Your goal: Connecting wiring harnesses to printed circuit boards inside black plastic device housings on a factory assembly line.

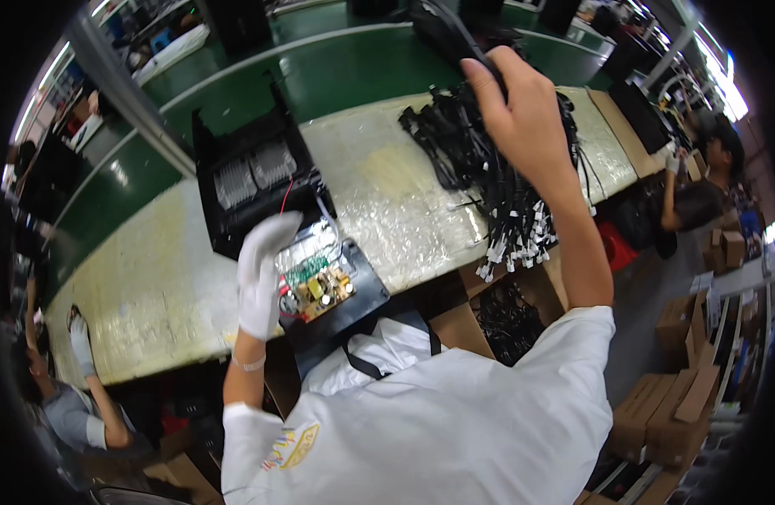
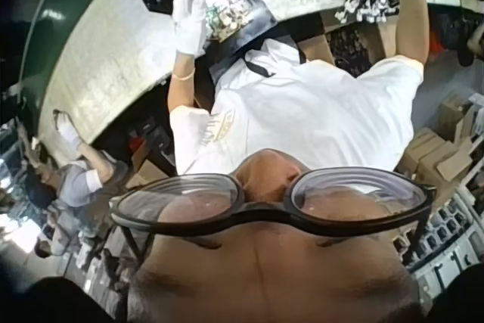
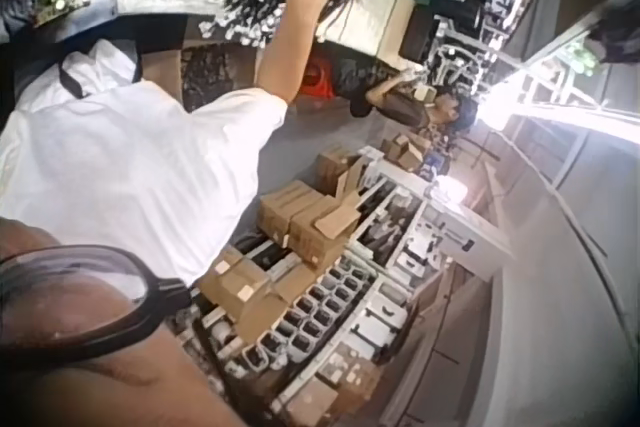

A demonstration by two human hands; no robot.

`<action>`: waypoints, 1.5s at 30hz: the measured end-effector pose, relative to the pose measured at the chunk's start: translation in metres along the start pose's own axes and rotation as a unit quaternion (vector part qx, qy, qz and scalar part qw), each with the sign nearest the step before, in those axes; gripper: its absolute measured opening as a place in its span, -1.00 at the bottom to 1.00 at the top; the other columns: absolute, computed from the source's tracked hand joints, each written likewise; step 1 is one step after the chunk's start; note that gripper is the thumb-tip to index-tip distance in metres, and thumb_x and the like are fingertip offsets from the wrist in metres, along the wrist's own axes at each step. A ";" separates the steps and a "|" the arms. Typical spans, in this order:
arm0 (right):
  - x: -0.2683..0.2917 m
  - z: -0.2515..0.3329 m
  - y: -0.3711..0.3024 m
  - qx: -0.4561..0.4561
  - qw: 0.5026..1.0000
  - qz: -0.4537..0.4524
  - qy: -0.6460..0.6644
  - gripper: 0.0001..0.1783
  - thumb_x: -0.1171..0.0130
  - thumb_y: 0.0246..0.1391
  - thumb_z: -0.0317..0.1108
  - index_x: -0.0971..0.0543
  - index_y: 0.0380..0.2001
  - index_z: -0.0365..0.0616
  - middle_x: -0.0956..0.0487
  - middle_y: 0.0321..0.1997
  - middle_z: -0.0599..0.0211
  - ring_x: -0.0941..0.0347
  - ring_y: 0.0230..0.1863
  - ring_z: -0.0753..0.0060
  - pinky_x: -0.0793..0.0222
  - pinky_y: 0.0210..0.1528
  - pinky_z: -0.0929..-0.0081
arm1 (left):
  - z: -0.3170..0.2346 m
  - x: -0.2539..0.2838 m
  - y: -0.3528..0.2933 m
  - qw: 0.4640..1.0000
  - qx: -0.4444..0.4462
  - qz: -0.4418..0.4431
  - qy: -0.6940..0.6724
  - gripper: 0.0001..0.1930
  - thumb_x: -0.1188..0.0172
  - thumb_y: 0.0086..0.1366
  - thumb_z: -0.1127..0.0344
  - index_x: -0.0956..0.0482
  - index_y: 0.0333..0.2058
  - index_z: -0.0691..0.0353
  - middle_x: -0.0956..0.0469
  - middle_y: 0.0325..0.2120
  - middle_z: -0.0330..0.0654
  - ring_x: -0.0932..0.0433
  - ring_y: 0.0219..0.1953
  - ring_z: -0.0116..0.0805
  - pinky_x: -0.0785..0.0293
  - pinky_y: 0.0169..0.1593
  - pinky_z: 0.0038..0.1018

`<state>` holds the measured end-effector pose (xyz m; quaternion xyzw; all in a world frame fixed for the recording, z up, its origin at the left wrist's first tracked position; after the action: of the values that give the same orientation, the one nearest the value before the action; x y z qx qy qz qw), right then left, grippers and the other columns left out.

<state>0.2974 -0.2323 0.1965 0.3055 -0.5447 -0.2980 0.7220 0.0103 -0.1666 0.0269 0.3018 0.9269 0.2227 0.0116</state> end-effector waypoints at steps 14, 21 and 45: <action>-0.226 0.118 -0.178 -0.193 0.565 0.449 0.665 -0.48 0.30 0.43 -0.09 -0.48 -0.10 -0.36 -0.60 -0.12 0.03 -0.56 -0.02 0.24 -0.37 0.14 0.33 | -0.071 0.085 0.107 0.944 -0.172 -0.280 0.001 -0.54 0.11 0.48 0.06 -0.48 -0.34 0.42 -0.61 -0.44 -0.04 -0.58 -0.42 -0.33 -0.47 -0.21 -0.47; -0.217 0.112 -0.177 -0.192 0.640 0.429 0.608 -0.77 -0.03 0.29 -0.39 -0.54 -0.11 -0.30 -0.59 -0.07 0.20 -0.53 -0.02 0.40 -0.40 0.10 0.44 | -0.022 0.099 0.122 0.922 -0.135 -0.274 -0.237 -0.72 0.07 0.49 0.14 -0.42 -0.24 0.26 -0.44 -0.55 -0.27 -0.48 -0.49 -0.46 -0.59 -0.21 -0.39; -0.241 0.069 -0.200 -0.188 0.834 0.283 0.436 -0.92 -0.33 -0.04 -0.49 -0.67 -0.46 -0.29 -0.59 -0.48 0.30 -0.51 -0.44 0.50 -0.37 -0.36 0.55 | -0.007 -0.001 0.126 0.910 -0.024 -0.005 -0.415 -0.71 0.08 0.49 0.17 -0.38 -0.07 0.30 -0.48 -0.50 -0.24 -0.51 -0.45 -0.43 -0.57 -0.12 -0.33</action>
<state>0.1562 -0.1834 -0.0875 0.0946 -0.1702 -0.0129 0.9808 0.0798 -0.0796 0.0858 0.3622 0.8345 0.0996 0.4031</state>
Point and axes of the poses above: each hand's wrist, its own y-axis towards the middle knuckle, its own x-axis out of the back of the hand, z = x × y, the point moved 9 cm from there along y, towards the middle knuckle
